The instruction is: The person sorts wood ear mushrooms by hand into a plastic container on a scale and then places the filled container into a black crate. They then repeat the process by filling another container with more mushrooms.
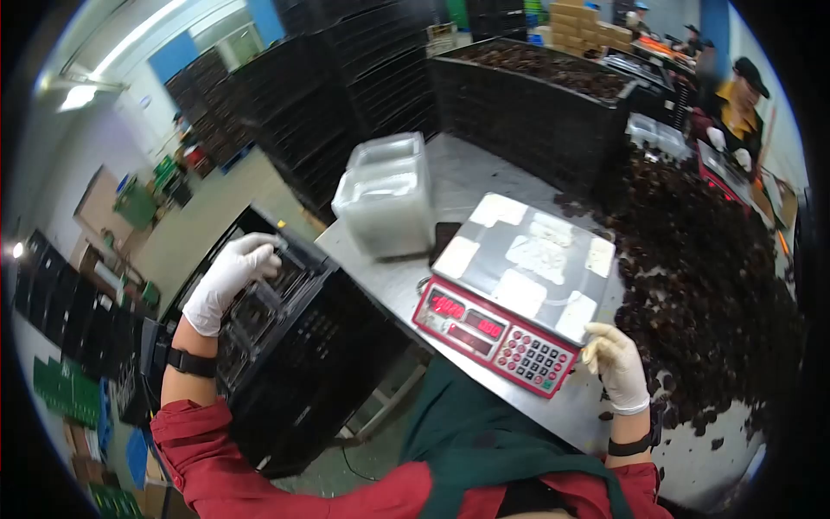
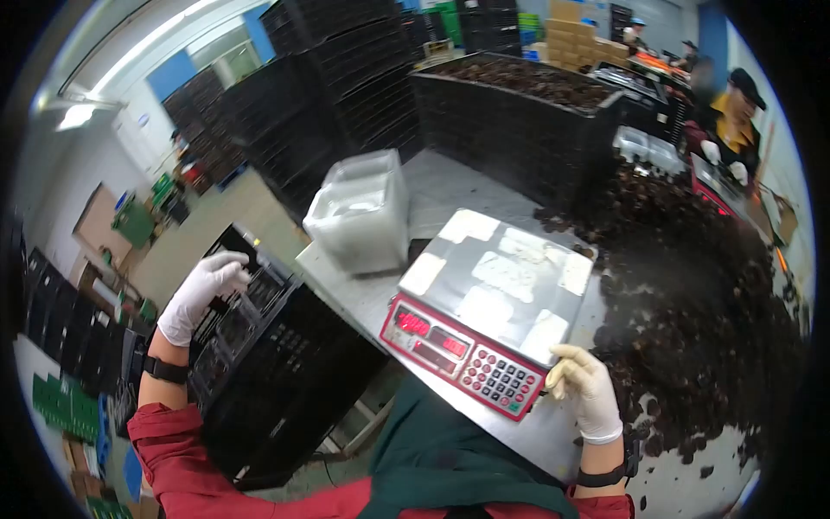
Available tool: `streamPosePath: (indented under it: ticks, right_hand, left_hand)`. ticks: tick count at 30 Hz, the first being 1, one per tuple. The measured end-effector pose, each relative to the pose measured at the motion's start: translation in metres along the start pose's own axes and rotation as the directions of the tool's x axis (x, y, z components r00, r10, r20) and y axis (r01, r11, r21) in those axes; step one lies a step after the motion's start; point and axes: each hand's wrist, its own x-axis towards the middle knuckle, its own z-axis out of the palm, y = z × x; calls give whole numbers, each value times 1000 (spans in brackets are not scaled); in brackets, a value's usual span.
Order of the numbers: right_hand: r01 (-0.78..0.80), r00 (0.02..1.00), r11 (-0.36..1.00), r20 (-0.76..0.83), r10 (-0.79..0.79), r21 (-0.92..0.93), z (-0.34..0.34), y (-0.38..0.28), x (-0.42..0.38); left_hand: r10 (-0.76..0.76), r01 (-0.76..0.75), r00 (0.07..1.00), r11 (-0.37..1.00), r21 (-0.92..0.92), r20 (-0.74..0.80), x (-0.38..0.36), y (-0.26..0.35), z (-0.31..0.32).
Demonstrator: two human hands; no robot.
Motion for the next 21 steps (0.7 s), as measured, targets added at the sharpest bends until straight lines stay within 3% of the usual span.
streamPosePath:
  ticks: [1, 2, 3, 6, 7, 8, 9, 10, 11, 12, 13, 15, 17, 20, 21]
  right_hand:
    - [-41, 999, 999, -35, 40, -31, -4, 5, -8]
    - [-50, 998, 997, -48, 47, -62, -8, 11, -17]
    - [-87, 994, 990, -75, 80, -107, -5, 9, -28]
    - [-138, 990, 974, -63, 128, -182, -10, 27, -60]
    - [-164, 986, 966, -57, 156, -200, -13, 35, -71]
    - [-187, 982, 964, -57, 179, -187, -13, 45, -84]
    - [-207, 978, 963, -52, 201, -170, -11, 53, -94]
    - [-228, 974, 946, -58, 221, -229, -9, 58, -102]
    - [-236, 972, 948, -62, 228, -212, -12, 68, -110]
    - [-233, 972, 949, -70, 223, -212, -15, 76, -116]
    - [-238, 971, 947, -70, 228, -214, -18, 85, -120]
    - [-231, 971, 958, -102, 217, -167, -23, 95, -120]
    - [-231, 973, 948, -74, 219, -218, -26, 89, -120]
    - [-140, 990, 942, -45, 132, -305, -27, 83, -105]
    - [-101, 995, 921, -36, 95, -375, -28, 75, -102]
  left_hand:
    - [153, -153, 988, 988, 16, 14, 18, 22, 9]
    - [226, -223, 974, 961, 162, 0, 33, 48, 23]
    - [324, -320, 946, 930, 182, 6, 52, 65, 42]
    - [474, -506, 863, 813, 290, 176, 132, 77, 97]
    - [488, -574, 818, 650, 497, 306, 136, 94, 116]
    - [555, -706, 690, 376, 601, 464, 183, 64, 124]
    - [715, -755, 535, 166, 635, 450, 221, 22, 132]
    - [606, -721, 634, 237, 651, 480, 234, 6, 136]
    - [516, -662, 703, 221, 716, 490, 245, -3, 134]
    - [364, -486, 851, 273, 830, 378, 212, 42, 143]
    - [468, -530, 808, 312, 789, 358, 234, 17, 131]
    - [450, -441, 862, 436, 784, 234, 192, 60, 136]
    - [450, -356, 873, 331, 874, 186, 180, 78, 131]
    - [362, -392, 875, 143, 909, 321, 175, 91, 124]
    - [416, -502, 833, 294, 813, 364, 169, 100, 119]
